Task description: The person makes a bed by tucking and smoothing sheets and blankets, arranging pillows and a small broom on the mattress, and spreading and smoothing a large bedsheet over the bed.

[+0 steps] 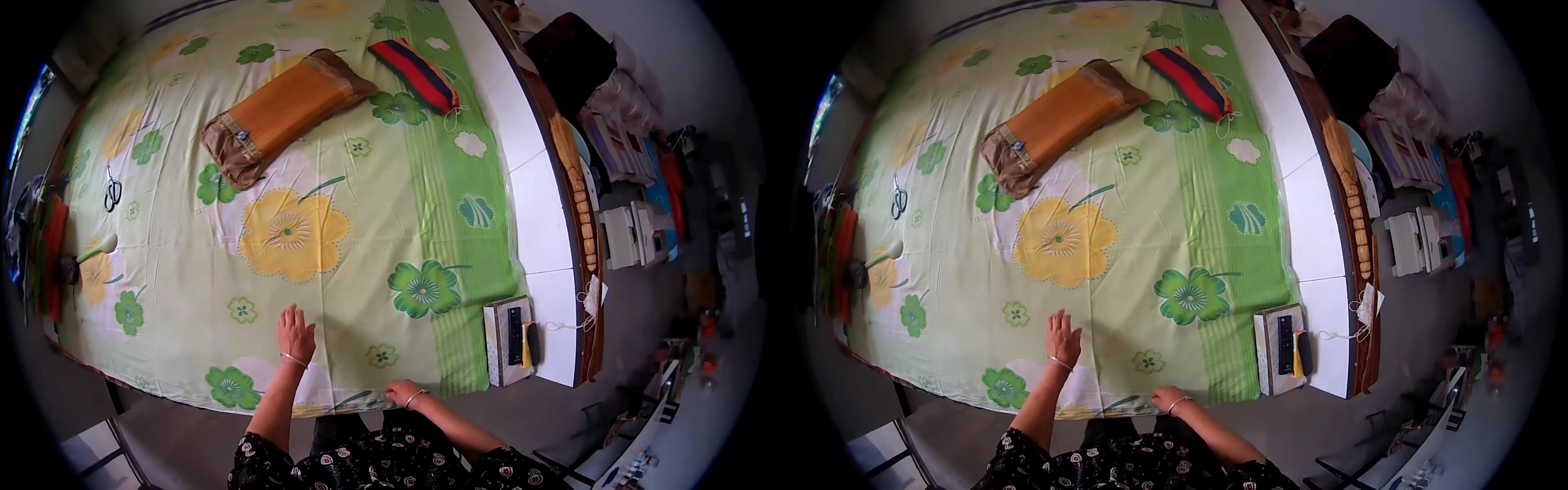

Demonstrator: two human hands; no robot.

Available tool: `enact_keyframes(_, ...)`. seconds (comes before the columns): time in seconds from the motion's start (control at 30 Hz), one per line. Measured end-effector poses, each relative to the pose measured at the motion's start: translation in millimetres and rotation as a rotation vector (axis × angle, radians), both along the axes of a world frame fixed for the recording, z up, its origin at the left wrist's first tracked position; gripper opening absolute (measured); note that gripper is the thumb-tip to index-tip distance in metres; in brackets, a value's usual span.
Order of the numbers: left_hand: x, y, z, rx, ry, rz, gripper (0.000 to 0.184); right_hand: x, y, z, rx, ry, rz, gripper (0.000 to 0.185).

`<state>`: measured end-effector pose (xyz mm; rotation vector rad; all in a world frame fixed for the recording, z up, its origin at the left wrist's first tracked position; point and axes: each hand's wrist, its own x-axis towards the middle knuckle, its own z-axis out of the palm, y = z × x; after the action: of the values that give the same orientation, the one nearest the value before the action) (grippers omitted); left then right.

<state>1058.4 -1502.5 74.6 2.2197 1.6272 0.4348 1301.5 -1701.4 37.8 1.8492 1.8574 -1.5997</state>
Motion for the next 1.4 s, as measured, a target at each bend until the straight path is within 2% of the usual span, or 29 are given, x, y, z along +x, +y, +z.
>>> enact_keyframes(0.07,25.5,23.7,-2.9,0.031,0.028,0.021,0.046,16.7,24.3,12.0,0.019,0.004,-0.118,0.022)
enact_keyframes(0.27,97.4,98.9,-17.4,0.048,0.067,0.054,0.054,82.8,106.0,43.9,0.216,0.149,-0.459,0.015)
enact_keyframes(0.37,130.1,133.1,-27.1,0.069,0.073,0.072,0.056,130.6,152.9,33.9,0.281,0.245,-0.602,0.014)
enact_keyframes(0.43,149.1,150.8,-34.4,-0.01,0.104,0.088,0.058,159.1,203.8,61.0,0.297,0.202,-0.673,0.015)
enact_keyframes(0.57,178.2,163.4,-53.3,-0.04,0.13,0.161,0.062,238.8,297.3,33.3,0.409,0.259,-0.789,0.014)
enact_keyframes(0.63,183.3,164.5,-56.9,-0.014,0.14,0.194,0.064,268.5,362.3,43.8,0.449,0.415,-0.874,0.015)
enact_keyframes(0.7,184.6,163.5,-57.0,-0.051,0.171,0.191,0.067,292.1,426.6,63.1,0.319,0.118,-0.903,0.03)
enact_keyframes(0.77,186.2,170.0,-55.3,-0.041,0.19,0.188,0.067,317.8,480.9,31.9,0.53,0.431,-0.956,0.041)
enact_keyframes(0.83,188.6,169.9,-54.2,-0.063,0.214,0.189,0.067,337.1,535.6,13.3,0.501,0.498,-1.107,0.049)
enact_keyframes(0.9,189.4,173.0,-55.6,-0.068,0.234,0.188,0.067,346.9,578.0,-1.6,0.59,0.528,-1.182,0.054)
enact_keyframes(1.0,189.0,173.5,-55.2,-0.061,0.254,0.183,0.067,369.5,631.2,-25.7,0.571,0.621,-1.213,0.052)
enact_keyframes(1.13,191.1,174.9,-54.8,-0.06,0.247,0.186,0.067,363.3,667.7,-16.1,0.518,0.787,-1.242,0.052)
enact_keyframes(1.27,192.0,176.0,-54.4,-0.043,0.257,0.178,0.066,345.9,704.4,-20.1,0.446,0.734,-1.407,0.056)
enact_keyframes(1.37,192.8,175.9,-53.7,-0.039,0.254,0.184,0.067,325.7,715.9,-6.1,0.235,0.81,-1.374,0.055)
enact_keyframes(1.4,192.5,175.8,-53.4,-0.047,0.266,0.184,0.067,316.7,717.2,-3.5,0.223,0.953,-1.337,0.05)
